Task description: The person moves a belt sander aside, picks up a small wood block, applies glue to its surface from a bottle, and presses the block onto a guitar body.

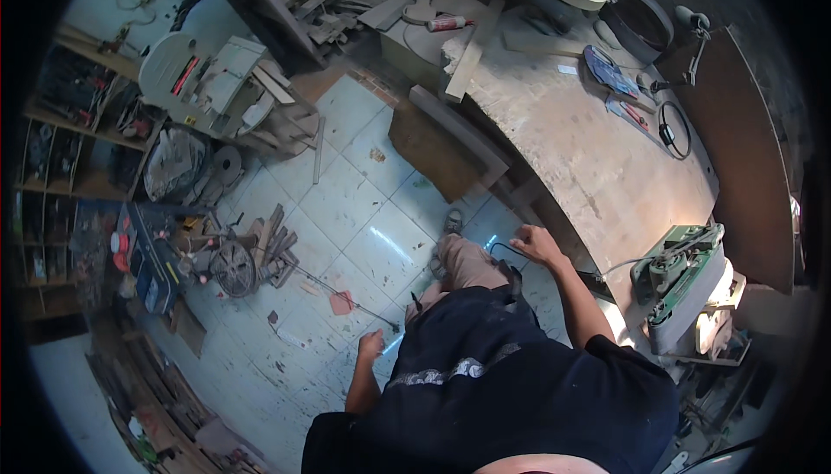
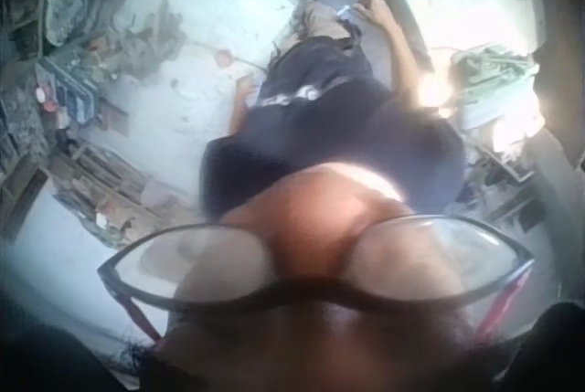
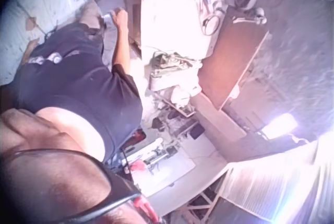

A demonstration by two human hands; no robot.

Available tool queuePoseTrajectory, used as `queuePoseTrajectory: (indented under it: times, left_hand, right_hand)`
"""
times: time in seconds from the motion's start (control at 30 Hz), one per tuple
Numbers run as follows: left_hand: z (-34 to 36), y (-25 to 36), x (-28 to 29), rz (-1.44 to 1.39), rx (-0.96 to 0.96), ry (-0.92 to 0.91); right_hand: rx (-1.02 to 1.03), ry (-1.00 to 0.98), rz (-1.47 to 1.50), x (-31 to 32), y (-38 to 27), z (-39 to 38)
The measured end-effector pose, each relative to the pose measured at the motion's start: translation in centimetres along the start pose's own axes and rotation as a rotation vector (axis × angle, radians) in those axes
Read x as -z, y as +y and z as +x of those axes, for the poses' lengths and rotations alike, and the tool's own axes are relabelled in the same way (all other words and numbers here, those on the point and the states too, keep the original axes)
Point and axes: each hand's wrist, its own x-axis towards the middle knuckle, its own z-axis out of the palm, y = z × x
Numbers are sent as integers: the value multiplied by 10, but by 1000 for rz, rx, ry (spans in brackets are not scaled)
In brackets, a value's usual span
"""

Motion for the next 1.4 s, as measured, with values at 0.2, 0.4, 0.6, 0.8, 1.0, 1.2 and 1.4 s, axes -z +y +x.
queuePoseTrajectory:
  times: [0.2,0.4,0.6,0.8,1.0,1.2,1.4]
  left_hand:
    - [-10,92,0,27,-139,37]
    - [5,170,28,261,-363,25]
    - [-1,179,54,313,-377,145]
    - [17,214,78,492,-145,71]
    - [42,234,107,456,-43,77]
    - [50,253,115,285,-5,122]
    - [66,244,111,347,-2,35]
  right_hand:
    - [-37,-42,-137,-33,31,103]
    - [-304,-124,-179,-65,59,212]
    - [-421,-23,-184,-91,82,312]
    - [-235,181,84,-162,194,416]
    - [-216,273,168,-194,174,476]
    - [-218,376,104,-183,146,483]
    - [-153,416,75,-165,119,479]
